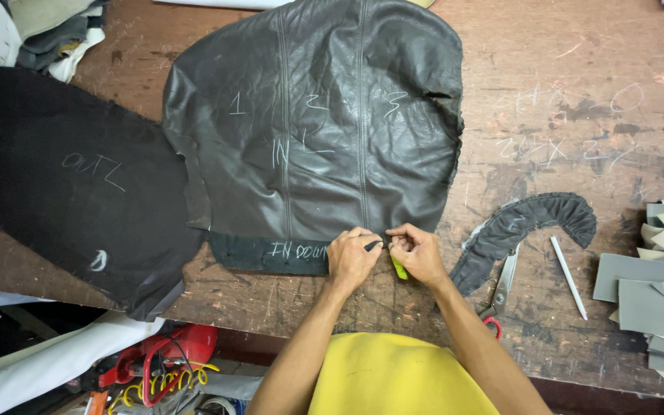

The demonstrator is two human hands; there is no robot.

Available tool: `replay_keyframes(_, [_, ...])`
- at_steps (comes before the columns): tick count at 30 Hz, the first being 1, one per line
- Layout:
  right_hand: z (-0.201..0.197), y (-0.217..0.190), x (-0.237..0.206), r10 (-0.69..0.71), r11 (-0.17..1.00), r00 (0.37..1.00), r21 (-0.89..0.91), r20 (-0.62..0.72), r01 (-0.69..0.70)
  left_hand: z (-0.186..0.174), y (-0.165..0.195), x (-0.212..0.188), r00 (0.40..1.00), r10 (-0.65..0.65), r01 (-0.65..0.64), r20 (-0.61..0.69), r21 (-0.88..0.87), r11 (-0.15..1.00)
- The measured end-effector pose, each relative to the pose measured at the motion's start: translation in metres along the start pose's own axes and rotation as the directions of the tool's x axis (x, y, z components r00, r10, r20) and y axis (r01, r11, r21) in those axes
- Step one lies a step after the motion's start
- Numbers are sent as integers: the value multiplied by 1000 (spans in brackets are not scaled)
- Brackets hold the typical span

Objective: The person uses a green utility knife to cut a strip from a large piece of black leather on a wooden workbench. After cutting, they fold and inspect the removed strip, then place it aside. They flip the main leather piece over and mark sections with a white marker before resuming cutting along the bottom edge.

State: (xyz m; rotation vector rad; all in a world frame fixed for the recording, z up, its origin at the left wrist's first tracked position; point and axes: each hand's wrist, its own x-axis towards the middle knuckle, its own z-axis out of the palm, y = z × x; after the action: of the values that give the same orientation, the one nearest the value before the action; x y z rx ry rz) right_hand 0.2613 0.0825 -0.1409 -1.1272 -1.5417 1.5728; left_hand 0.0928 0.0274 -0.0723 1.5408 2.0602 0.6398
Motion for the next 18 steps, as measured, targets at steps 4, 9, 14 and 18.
replay_keyframes(4, [1,0,0,18,1000,1000,-11,-15,-18,-3,2,0,1000,-25,25,13,11,1000])
replay_keyframes(9, [3,5,-2,0,997,999,77,-38,3,-5,2,0,997,-74,72,-18,-67,995])
replay_keyframes(14, [2,8,1,26,989,999,147,-25,-22,-5,0,-1,997,-63,60,-41,-82,995])
replay_keyframes(18, [3,6,0,16,997,1000,78,-17,-15,-5,0,-2,997,-68,64,-43,-87,994])
